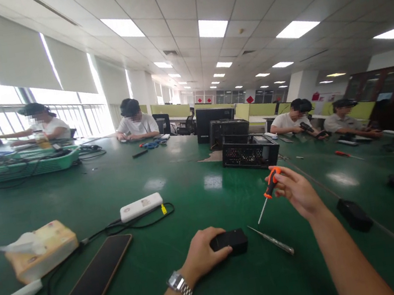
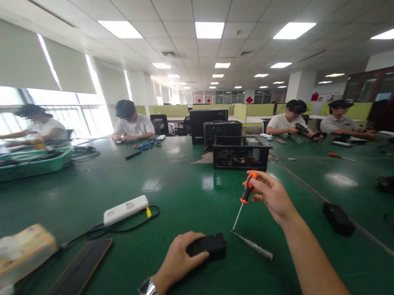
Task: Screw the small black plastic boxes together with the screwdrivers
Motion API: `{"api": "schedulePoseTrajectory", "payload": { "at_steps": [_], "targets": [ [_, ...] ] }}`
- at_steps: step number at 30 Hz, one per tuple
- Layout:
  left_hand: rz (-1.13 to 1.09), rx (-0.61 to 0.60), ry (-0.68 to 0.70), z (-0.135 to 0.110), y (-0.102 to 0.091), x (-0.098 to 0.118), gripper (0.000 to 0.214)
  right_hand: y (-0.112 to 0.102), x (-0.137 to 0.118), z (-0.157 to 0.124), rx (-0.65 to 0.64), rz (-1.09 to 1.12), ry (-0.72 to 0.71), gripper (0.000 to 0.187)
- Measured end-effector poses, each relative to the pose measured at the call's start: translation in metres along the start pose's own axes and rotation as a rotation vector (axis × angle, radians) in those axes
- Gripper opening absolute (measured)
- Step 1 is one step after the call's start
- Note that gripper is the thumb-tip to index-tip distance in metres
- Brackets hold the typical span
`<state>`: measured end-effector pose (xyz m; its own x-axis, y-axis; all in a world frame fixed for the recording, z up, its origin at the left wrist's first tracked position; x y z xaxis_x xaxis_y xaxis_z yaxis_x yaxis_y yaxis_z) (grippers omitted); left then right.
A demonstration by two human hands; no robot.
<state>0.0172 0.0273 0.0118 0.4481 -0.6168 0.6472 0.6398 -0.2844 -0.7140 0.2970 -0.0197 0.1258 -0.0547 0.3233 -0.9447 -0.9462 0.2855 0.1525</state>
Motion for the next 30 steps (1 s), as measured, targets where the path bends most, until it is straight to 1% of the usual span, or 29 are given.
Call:
{"api": "schedulePoseTrajectory", "payload": {
  "at_steps": [2, 4, 7, 10, 16, 20, 27, 30],
  "targets": [
    [0.004, -0.006, 0.002, 0.001, 0.001, 0.000, 0.039, 0.011, -0.005, 0.002, 0.018, -0.066, -0.041, 0.049],
    [0.014, -0.011, 0.006, 0.003, 0.002, 0.000, 0.038, 0.023, -0.004, 0.002, 0.011, -0.149, -0.060, 0.049],
    [0.033, 0.000, 0.005, 0.005, 0.003, 0.000, 0.035, 0.039, 0.002, -0.001, -0.071, -0.273, -0.055, 0.044],
    [0.036, 0.004, 0.015, 0.005, 0.003, 0.002, 0.033, 0.049, 0.008, -0.004, -0.134, -0.357, -0.062, 0.038],
    [0.023, 0.005, 0.036, 0.004, 0.004, 0.001, 0.033, 0.057, 0.021, -0.006, -0.150, -0.386, -0.070, 0.036],
    [0.019, 0.001, 0.040, 0.003, 0.004, 0.000, 0.034, 0.061, 0.029, -0.006, -0.206, -0.400, -0.052, 0.034],
    [0.021, 0.009, 0.051, 0.003, 0.004, 0.001, 0.033, 0.063, 0.029, -0.007, -0.210, -0.427, -0.069, 0.032],
    [0.025, 0.004, 0.050, 0.003, 0.004, 0.001, 0.033, 0.064, 0.026, -0.010, -0.219, -0.459, -0.117, 0.028]
  ]
}}
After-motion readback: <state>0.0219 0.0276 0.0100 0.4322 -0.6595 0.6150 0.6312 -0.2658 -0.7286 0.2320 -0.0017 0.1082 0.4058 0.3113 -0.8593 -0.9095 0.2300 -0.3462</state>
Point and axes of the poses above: each hand's wrist, its own z-axis towards the middle knuckle, its own y-axis out of the palm, x = y × z, the point moved 3 cm from there along z, towards the middle knuckle, and after that the axes turned 2 degrees about -x, right-handed, at the moved point
